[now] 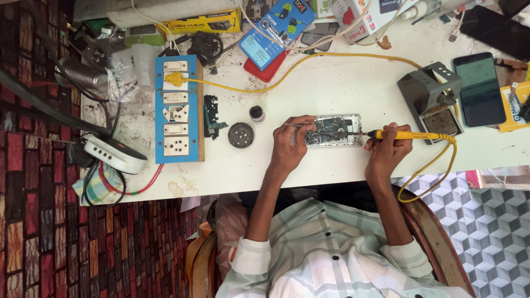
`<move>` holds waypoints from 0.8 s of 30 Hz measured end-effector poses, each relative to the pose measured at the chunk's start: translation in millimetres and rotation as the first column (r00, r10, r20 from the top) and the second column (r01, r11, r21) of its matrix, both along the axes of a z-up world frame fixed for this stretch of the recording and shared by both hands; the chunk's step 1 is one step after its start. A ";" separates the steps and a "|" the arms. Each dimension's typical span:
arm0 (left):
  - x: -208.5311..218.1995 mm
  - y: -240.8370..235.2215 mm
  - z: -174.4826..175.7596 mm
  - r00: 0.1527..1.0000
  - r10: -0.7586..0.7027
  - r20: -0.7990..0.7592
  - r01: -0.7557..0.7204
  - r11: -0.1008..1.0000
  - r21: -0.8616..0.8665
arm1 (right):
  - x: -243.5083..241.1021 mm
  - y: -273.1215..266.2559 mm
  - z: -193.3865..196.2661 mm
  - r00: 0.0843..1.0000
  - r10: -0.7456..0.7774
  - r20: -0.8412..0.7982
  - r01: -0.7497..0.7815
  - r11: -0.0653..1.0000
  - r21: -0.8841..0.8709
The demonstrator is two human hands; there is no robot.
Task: The person uses a soldering iron and tweezers to work on a small circuit board placed on a white workbench. They repeatedly apply the soldering iron to different points on the board while holding components with tweezers, occasionally adjusting the board's position.
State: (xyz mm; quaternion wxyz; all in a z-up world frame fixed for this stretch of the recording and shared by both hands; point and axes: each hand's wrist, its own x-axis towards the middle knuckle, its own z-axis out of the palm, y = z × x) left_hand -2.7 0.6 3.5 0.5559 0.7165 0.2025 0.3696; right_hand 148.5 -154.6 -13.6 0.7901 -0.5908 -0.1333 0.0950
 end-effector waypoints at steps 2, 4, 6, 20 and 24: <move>0.9 0.4 0.2 1.000 -0.001 0.014 0.001 1.000 -0.005 | 0.2 0.7 -0.1 1.000 0.008 0.004 -0.008 1.000 0.008; 0.5 0.2 0.1 1.000 -0.001 0.018 0.001 1.000 -0.012 | -0.7 0.8 -0.6 1.000 0.013 0.007 -0.013 1.000 0.007; 0.4 -0.6 -0.4 1.000 0.001 0.015 -0.001 1.000 -0.020 | -0.8 0.5 -1.2 1.000 0.014 0.012 -0.014 1.000 -0.005; -0.5 0.3 -3.5 1.000 -0.019 0.007 0.019 0.999 -0.050 | -2.1 -0.2 -0.7 1.000 0.016 0.024 -0.016 1.000 0.005; 0.9 0.8 -3.3 1.000 -0.006 0.029 0.007 1.000 -0.022 | -4.3 1.5 2.4 0.999 -0.010 0.034 0.011 1.000 -0.024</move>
